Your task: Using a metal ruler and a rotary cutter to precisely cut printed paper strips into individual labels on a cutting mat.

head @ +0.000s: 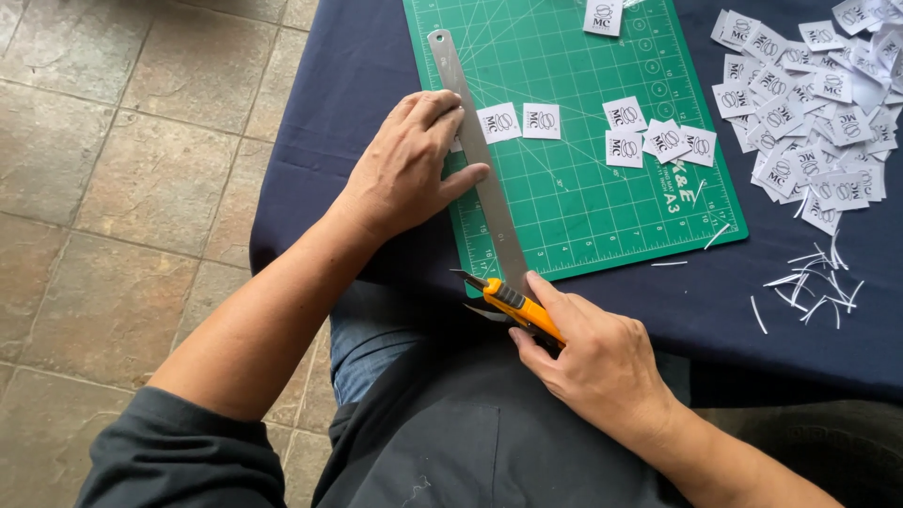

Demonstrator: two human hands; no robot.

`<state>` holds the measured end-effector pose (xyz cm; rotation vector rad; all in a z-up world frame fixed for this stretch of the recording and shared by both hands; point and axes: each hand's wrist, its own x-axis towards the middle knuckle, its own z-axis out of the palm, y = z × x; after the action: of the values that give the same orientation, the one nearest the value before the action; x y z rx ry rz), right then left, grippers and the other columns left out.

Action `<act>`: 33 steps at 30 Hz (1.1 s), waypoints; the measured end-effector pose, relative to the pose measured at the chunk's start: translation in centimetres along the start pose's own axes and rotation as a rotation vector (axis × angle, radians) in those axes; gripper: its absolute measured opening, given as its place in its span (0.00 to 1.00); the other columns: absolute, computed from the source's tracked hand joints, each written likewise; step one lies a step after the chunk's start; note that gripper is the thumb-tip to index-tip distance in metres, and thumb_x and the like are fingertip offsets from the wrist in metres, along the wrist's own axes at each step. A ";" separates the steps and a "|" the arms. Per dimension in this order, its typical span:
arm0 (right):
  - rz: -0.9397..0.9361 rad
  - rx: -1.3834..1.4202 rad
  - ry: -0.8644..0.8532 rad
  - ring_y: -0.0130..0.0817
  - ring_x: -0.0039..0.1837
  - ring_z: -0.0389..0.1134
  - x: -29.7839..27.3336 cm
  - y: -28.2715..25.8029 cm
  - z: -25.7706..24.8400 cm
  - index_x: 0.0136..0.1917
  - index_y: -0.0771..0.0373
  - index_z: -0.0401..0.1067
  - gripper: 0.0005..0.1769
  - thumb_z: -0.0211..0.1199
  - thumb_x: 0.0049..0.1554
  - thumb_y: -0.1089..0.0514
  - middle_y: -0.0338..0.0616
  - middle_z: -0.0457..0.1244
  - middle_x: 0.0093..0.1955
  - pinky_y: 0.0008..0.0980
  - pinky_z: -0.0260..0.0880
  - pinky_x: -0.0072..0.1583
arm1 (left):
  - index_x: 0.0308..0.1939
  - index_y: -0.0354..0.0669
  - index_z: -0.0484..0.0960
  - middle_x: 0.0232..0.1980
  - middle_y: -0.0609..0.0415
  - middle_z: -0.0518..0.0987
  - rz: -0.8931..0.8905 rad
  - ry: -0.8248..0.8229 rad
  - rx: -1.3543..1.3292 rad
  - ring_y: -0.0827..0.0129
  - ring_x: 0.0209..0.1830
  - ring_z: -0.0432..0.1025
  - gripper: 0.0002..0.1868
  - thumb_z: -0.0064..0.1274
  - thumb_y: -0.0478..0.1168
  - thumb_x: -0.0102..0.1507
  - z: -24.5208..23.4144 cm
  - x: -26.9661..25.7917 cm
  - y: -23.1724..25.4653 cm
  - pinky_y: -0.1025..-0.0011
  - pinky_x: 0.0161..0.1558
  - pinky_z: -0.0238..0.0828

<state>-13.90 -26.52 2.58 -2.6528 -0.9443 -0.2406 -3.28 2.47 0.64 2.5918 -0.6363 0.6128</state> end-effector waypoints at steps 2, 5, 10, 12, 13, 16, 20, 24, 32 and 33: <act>0.003 0.005 -0.007 0.39 0.42 0.75 0.1 -0.1 -0.2 0.69 0.58 0.74 0.35 0.74 0.51 0.45 0.41 0.74 0.52 0.41 0.73 0.37 | 0.59 0.21 0.77 0.62 0.37 0.74 0.002 0.000 0.000 0.45 0.64 0.67 0.34 0.67 0.53 0.66 0.0 0.0 0.0 0.53 0.68 0.65; 0.005 0.007 -0.015 0.39 0.42 0.75 0.2 -0.1 -0.3 0.69 0.58 0.74 0.35 0.74 0.52 0.44 0.41 0.74 0.52 0.41 0.73 0.36 | 0.60 0.22 0.77 0.62 0.37 0.74 -0.003 -0.004 0.004 0.46 0.64 0.67 0.35 0.67 0.53 0.66 0.0 0.0 0.0 0.54 0.68 0.65; -0.004 -0.004 0.001 0.38 0.40 0.74 0.2 0.0 -0.1 0.68 0.58 0.75 0.34 0.75 0.52 0.45 0.41 0.74 0.51 0.40 0.72 0.35 | 0.61 0.22 0.76 0.63 0.36 0.73 -0.011 -0.014 0.009 0.46 0.64 0.67 0.35 0.66 0.53 0.67 0.0 0.1 0.0 0.54 0.68 0.65; -0.002 -0.010 -0.007 0.39 0.41 0.74 0.2 -0.1 -0.2 0.68 0.58 0.75 0.34 0.74 0.52 0.44 0.41 0.74 0.51 0.41 0.72 0.35 | 0.60 0.20 0.76 0.62 0.35 0.74 0.008 0.003 0.007 0.45 0.63 0.67 0.35 0.66 0.53 0.67 0.0 0.1 0.0 0.54 0.68 0.65; -0.001 -0.010 -0.007 0.39 0.41 0.74 0.2 -0.1 -0.2 0.68 0.58 0.75 0.34 0.74 0.52 0.44 0.41 0.74 0.51 0.41 0.72 0.35 | 0.60 0.20 0.76 0.62 0.35 0.74 0.008 0.003 0.007 0.45 0.63 0.67 0.35 0.66 0.53 0.67 0.0 0.1 0.0 0.54 0.68 0.65; 0.000 -0.010 -0.005 0.39 0.41 0.74 0.2 -0.1 -0.1 0.68 0.58 0.75 0.34 0.74 0.51 0.44 0.41 0.74 0.52 0.41 0.72 0.35 | 0.61 0.21 0.76 0.62 0.36 0.74 -0.002 -0.010 0.022 0.46 0.63 0.67 0.35 0.65 0.54 0.67 0.1 0.0 -0.1 0.53 0.68 0.64; 0.012 -0.005 -0.012 0.39 0.40 0.74 0.2 -0.1 -0.2 0.68 0.58 0.75 0.34 0.74 0.52 0.44 0.41 0.74 0.51 0.41 0.72 0.35 | 0.61 0.21 0.76 0.63 0.36 0.74 -0.001 -0.001 0.013 0.45 0.64 0.67 0.35 0.65 0.54 0.67 0.1 0.0 -0.1 0.53 0.69 0.63; 0.013 -0.002 -0.011 0.39 0.38 0.74 0.2 -0.2 -0.2 0.68 0.58 0.75 0.34 0.74 0.52 0.44 0.41 0.74 0.49 0.40 0.71 0.34 | 0.61 0.21 0.76 0.63 0.36 0.74 -0.004 -0.002 0.011 0.45 0.64 0.67 0.35 0.65 0.54 0.67 0.1 0.0 0.0 0.53 0.69 0.63; 0.007 -0.009 -0.014 0.39 0.38 0.73 0.3 -0.4 -0.3 0.68 0.58 0.75 0.34 0.75 0.52 0.44 0.40 0.74 0.48 0.40 0.72 0.34 | 0.60 0.21 0.77 0.62 0.36 0.74 0.002 0.000 0.017 0.46 0.63 0.68 0.35 0.65 0.54 0.67 0.1 0.0 -0.2 0.54 0.68 0.64; 0.001 -0.013 -0.012 0.38 0.38 0.73 0.3 -0.3 -0.2 0.68 0.59 0.75 0.34 0.75 0.52 0.45 0.39 0.73 0.48 0.40 0.72 0.34 | 0.60 0.21 0.77 0.62 0.36 0.74 0.001 -0.002 0.023 0.46 0.63 0.68 0.35 0.65 0.54 0.67 0.2 0.1 -0.2 0.54 0.69 0.63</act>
<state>-13.92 -26.22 2.95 -2.6697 -0.9480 -0.2320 -3.09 2.51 0.48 2.6140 -0.6352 0.6222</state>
